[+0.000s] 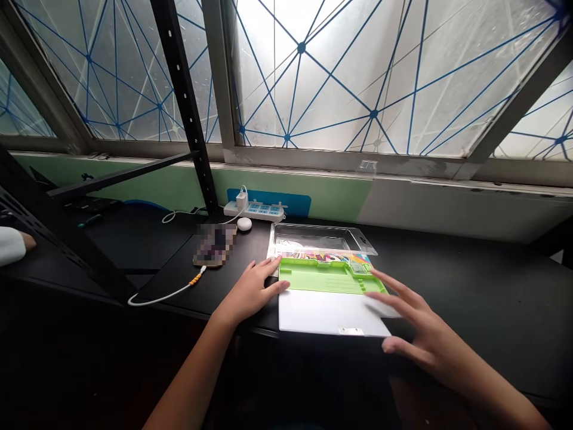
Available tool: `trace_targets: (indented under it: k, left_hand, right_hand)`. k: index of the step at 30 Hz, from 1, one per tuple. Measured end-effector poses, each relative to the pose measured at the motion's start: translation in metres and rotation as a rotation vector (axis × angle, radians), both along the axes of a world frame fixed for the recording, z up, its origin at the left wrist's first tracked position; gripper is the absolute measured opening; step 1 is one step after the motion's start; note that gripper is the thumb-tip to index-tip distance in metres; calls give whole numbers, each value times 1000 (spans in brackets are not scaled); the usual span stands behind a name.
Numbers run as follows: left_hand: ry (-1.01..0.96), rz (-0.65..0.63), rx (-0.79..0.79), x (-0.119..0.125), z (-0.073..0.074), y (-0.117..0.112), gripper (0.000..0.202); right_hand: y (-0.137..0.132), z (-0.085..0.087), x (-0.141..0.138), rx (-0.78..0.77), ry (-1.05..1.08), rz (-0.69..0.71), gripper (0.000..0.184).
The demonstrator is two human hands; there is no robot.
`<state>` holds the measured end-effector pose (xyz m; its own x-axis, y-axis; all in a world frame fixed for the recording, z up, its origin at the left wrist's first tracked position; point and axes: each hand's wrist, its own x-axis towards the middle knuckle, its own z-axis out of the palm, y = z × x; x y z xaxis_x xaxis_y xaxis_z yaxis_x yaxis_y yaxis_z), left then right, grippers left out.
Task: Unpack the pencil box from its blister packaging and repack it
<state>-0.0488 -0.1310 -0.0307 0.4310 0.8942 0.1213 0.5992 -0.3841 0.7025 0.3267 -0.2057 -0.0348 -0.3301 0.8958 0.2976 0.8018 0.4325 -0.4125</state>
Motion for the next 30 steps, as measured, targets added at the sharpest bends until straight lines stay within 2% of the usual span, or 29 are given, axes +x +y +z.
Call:
trace_targets:
  k: [2, 3, 4, 9, 13, 16, 19, 21, 25, 27, 30]
  left_hand:
    - [-6, 10, 18, 0, 0, -1, 65]
    - [-7, 16, 24, 1, 0, -1, 64]
    - [-6, 19, 29, 1, 0, -1, 63]
    - [12, 5, 39, 1, -2, 0, 57]
    - [-44, -5, 50, -1, -1, -1, 61]
    - [-121, -6, 10, -2, -1, -3, 66]
    - [-114, 24, -6, 0, -2, -1, 71]
    - [-77, 31, 33, 2, -4, 0, 71]
    - [-7, 35, 189, 6, -3, 0, 71]
    - [-49, 17, 273, 8, 4, 2, 67]
    - [-159, -3, 368, 17, 27, 18, 65]
  right_hand:
    - [12, -10, 22, -121, 25, -69, 102]
    - [18, -15, 31, -167, 24, -92, 112]
    - [23, -19, 37, -196, 19, -114, 113]
    - [28, -30, 39, -149, 65, -193, 72]
    - [23, -21, 26, -186, 165, -255, 56]
    - [21, -12, 19, -228, 193, -268, 55]
    - [19, -10, 14, -210, 173, -257, 69]
    - [18, -12, 11, -190, 180, -240, 74]
    - [12, -14, 6, -90, 222, -232, 64]
    - [14, -8, 6, -22, 228, -282, 63]
    - [34, 12, 9, 58, 213, -315, 61]
